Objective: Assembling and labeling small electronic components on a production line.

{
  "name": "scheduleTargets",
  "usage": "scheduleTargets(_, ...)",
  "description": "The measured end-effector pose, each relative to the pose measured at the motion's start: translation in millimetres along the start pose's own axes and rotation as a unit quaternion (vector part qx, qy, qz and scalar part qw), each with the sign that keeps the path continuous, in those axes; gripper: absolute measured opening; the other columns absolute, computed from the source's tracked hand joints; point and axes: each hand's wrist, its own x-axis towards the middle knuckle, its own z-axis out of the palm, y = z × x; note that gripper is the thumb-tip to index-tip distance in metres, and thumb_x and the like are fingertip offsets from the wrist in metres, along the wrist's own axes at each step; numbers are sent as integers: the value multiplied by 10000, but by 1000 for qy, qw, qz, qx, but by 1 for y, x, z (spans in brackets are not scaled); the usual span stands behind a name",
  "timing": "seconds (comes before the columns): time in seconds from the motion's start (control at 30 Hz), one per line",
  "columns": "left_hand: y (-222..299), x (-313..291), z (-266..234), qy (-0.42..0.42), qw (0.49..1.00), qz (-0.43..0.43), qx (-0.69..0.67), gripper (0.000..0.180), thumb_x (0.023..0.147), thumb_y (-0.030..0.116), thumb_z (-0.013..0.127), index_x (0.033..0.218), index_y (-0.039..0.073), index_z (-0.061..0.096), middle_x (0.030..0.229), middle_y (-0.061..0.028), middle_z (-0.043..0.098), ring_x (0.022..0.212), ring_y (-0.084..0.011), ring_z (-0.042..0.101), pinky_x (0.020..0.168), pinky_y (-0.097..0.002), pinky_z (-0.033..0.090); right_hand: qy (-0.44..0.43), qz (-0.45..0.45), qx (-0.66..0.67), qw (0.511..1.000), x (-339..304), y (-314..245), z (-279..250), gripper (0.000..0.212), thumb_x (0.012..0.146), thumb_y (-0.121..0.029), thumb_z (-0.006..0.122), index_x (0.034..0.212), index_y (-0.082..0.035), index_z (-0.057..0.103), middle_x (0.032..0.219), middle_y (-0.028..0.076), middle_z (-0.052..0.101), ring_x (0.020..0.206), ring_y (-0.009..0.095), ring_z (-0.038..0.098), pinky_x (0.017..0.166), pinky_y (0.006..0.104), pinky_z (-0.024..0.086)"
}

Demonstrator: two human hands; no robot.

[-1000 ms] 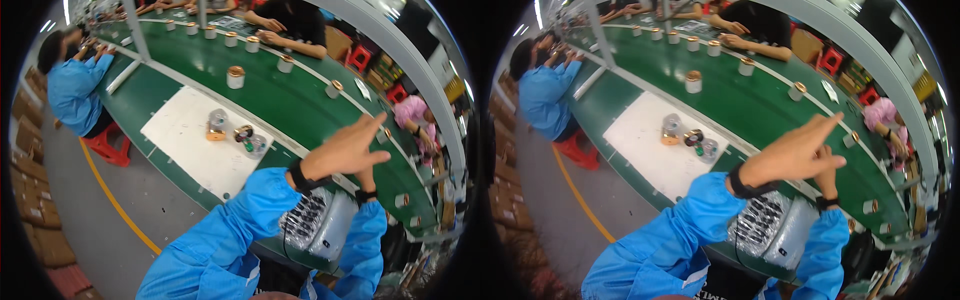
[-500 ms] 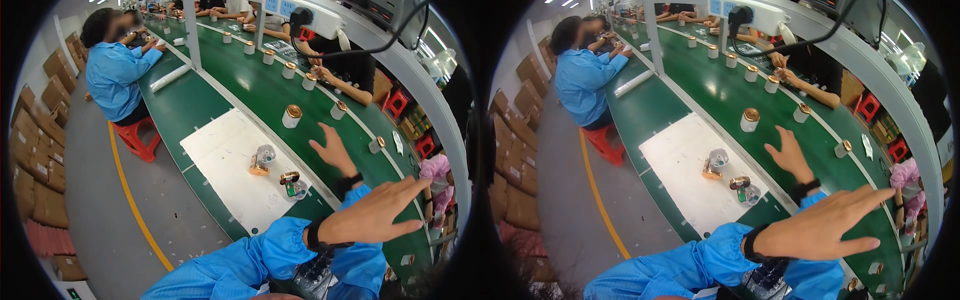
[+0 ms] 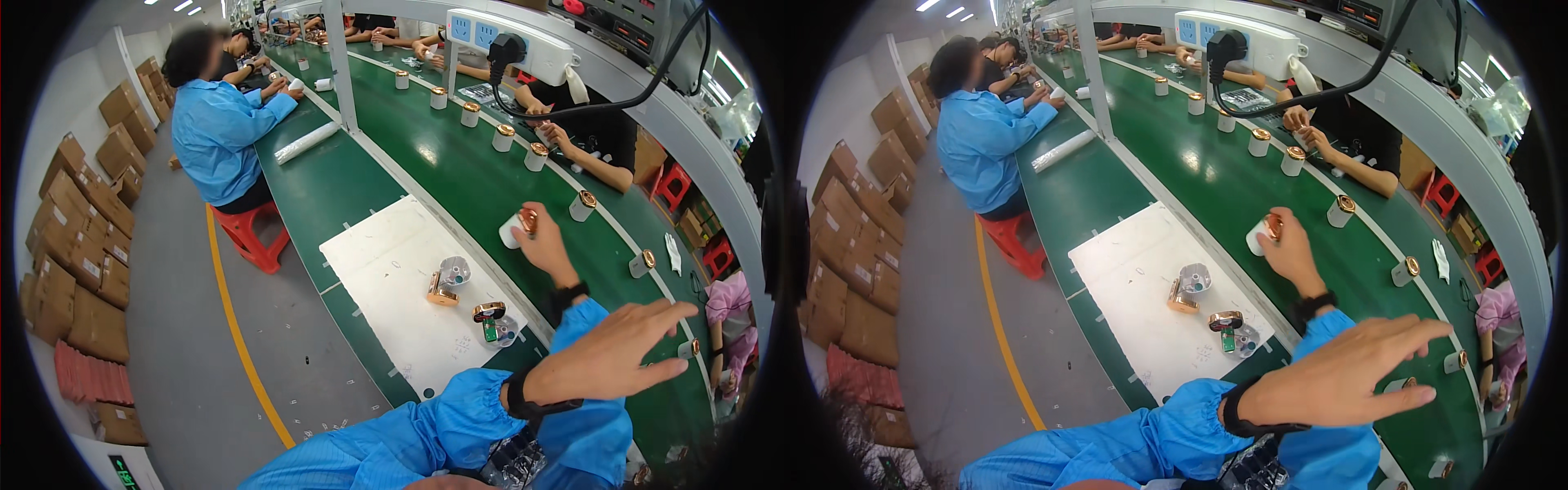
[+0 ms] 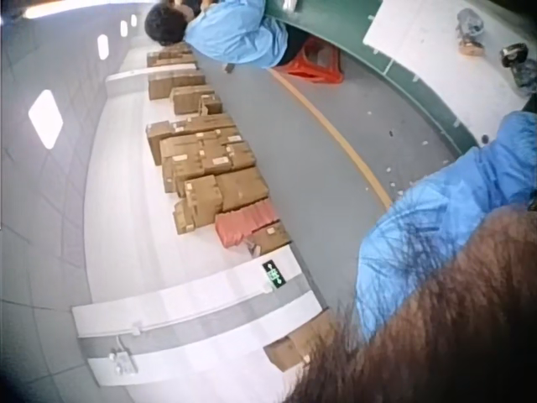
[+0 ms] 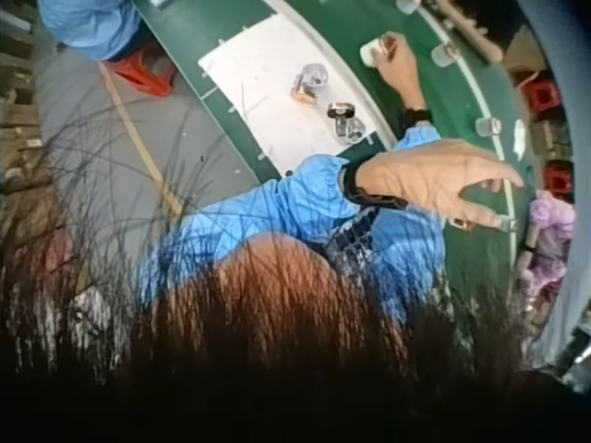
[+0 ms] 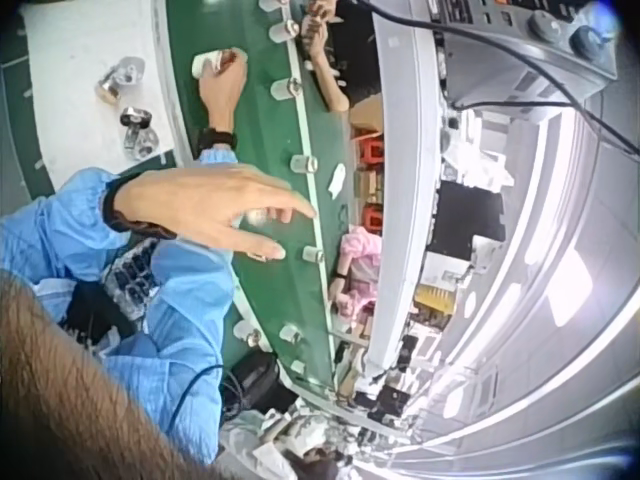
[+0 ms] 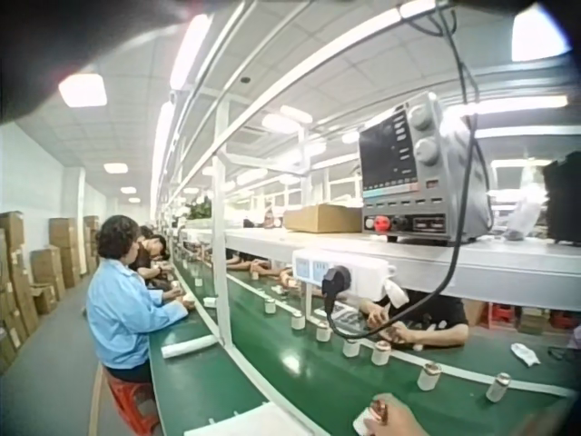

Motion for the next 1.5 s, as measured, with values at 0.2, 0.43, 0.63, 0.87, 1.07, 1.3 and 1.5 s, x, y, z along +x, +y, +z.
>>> scheduleTargets(0.2, -26, 4, 2, 167, 975, 80, 125, 518, 1006, 264, 681, 1417, -17, 535, 1126, -181, 606, 1101, -341, 621, 995, -459, 481, 50, 68, 289, 954, -134, -42, -152, 620, 929, -85, 783, 1483, -22, 512, 1387, 91, 601, 1196, 229, 646, 1059, 372, 508)
scheduleTargets(0.43, -40, 21, 19, -58, 961, -181, -202, 557, 1148, 495, 391, 1434, 46, 554, 1125, -137, 737, 1012, -230, 724, 864, -348, 573, 60, 24, 289, 955, -268, -129, -274, 894, 790, -129, 915, 1550, 19, 468, 1443, 151, 600, 1350, 258, 574, 1150, 384, 447)
scheduleTargets(0.63, -32, 5, 57, -306, 778, -307, -455, 602, 1133, 551, 374, 1442, 59, 531, 1045, -145, 728, 783, -270, 753, 715, -388, 640, 39, -14, 114, 993, -311, -147, -285, 822, 766, -127, 909, 1499, 8, 562, 1447, 154, 611, 1344, 287, 577, 1145, 406, 433)
scheduleTargets(0.87, -51, 17, 99, -157, 869, -249, -398, 663, 1143, 541, 309, 1467, 6, 528, 1027, -159, 686, 776, -240, 710, 824, -456, 640, 247, 166, -2, 955, -405, -149, -260, 371, 822, 2, 805, 1172, 39, 691, 1221, 129, 692, 1146, 267, 661, 1028, 380, 496)
scheduleTargets(1.07, -31, 21, 110, 29, 888, -187, -419, 556, 1136, 492, 384, 1376, 40, 601, 991, -133, 706, 753, -255, 705, 663, -387, 634, 44, 295, -67, 952, -494, -167, -196, 230, 820, 8, 803, 1026, 2, 701, 1017, 127, 668, 974, 343, 656, 862, 409, 525)
scheduleTargets(1.3, -47, 20, 111, -8, 868, -204, -453, 522, 1124, 480, 411, 1356, 60, 616, 972, -157, 699, 702, -240, 671, 569, -339, 560, 84, 309, -58, 945, -517, -172, -161, 229, 795, 7, 810, 992, -15, 695, 995, 121, 656, 924, 356, 640, 801, 426, 523)
scheduleTargets(1.5, -45, 16, 117, -14, 881, -196, -430, 551, 1123, 487, 411, 1354, 28, 611, 959, -159, 694, 686, -242, 664, 558, -336, 552, 82, 298, -87, 947, -518, -169, -153, 248, 785, 30, 801, 987, -20, 667, 989, 123, 652, 927, 363, 632, 804, 421, 523)
